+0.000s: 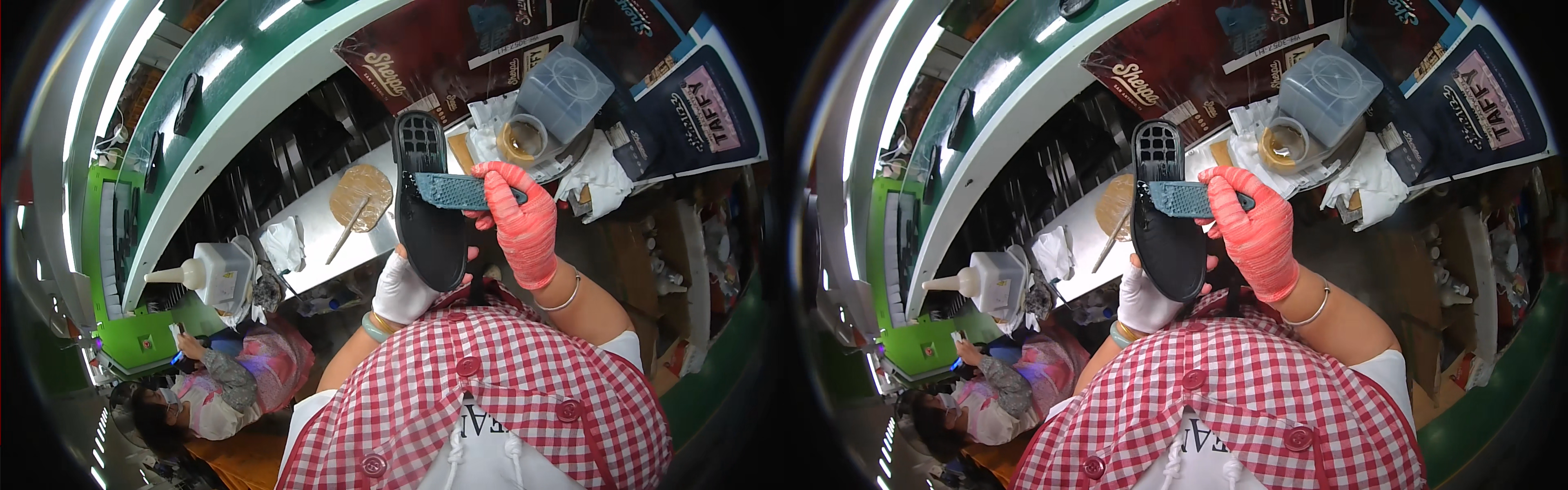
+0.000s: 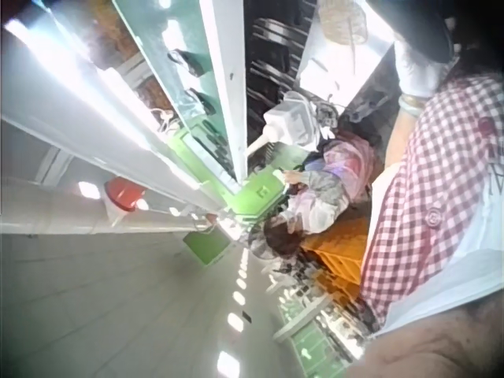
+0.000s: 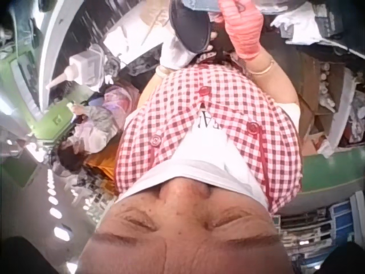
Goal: The person scrubs the sole of a black slipper using a blue brush and a cleaning solution. They repeatedly dip the brush into a container of liquid and scrub the slipper's textured bottom, then place the slipper on a green shelf. The process is repeated for multiple slippers.
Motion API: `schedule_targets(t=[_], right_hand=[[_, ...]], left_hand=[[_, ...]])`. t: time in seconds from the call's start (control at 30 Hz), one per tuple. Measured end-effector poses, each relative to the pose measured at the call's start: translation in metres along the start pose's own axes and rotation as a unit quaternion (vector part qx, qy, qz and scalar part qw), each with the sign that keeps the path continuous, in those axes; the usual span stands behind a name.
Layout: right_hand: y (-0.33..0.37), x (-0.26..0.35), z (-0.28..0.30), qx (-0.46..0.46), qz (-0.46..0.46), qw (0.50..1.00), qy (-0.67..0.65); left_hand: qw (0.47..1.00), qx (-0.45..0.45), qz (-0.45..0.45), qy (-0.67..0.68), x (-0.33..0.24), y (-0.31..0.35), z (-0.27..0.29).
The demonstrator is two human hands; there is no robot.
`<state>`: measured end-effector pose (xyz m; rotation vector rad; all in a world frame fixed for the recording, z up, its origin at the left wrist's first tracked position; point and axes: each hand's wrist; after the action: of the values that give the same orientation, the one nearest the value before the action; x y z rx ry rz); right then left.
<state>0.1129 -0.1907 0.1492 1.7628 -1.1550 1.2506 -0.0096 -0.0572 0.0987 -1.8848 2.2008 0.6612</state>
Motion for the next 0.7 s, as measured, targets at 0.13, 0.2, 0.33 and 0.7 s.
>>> schedule_targets(t=[0.13, 0.2, 0.33, 0.7], right_hand=[[-0.011, 0.009, 0.005, -0.011, 0.020, 1.000, -0.020], [-0.016, 0.015, 0.007, -0.012, 0.021, 0.999, -0.028], [-0.026, 0.019, 0.013, 0.003, 0.026, 0.999, -0.036], [-0.017, 0.025, 0.019, 0.037, -0.038, 0.998, 0.027]], left_hand=[[0.999, 0.013, 0.019, -0.026, 0.001, 0.005, 0.000], [0.999, 0.006, 0.021, -0.045, 0.000, 0.005, -0.001], [0.997, 0.004, 0.036, -0.075, -0.002, 0.005, -0.002], [0.998, 0.018, 0.032, -0.057, -0.003, 0.000, -0.005]])
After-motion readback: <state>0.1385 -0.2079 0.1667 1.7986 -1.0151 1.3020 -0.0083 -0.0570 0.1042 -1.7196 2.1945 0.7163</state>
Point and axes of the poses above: each hand's wrist, its own y-axis away from the middle knuckle, its own z-axis out of the back of the hand, x = y × z, and after that the axes turned 2 degrees about z, right-handed
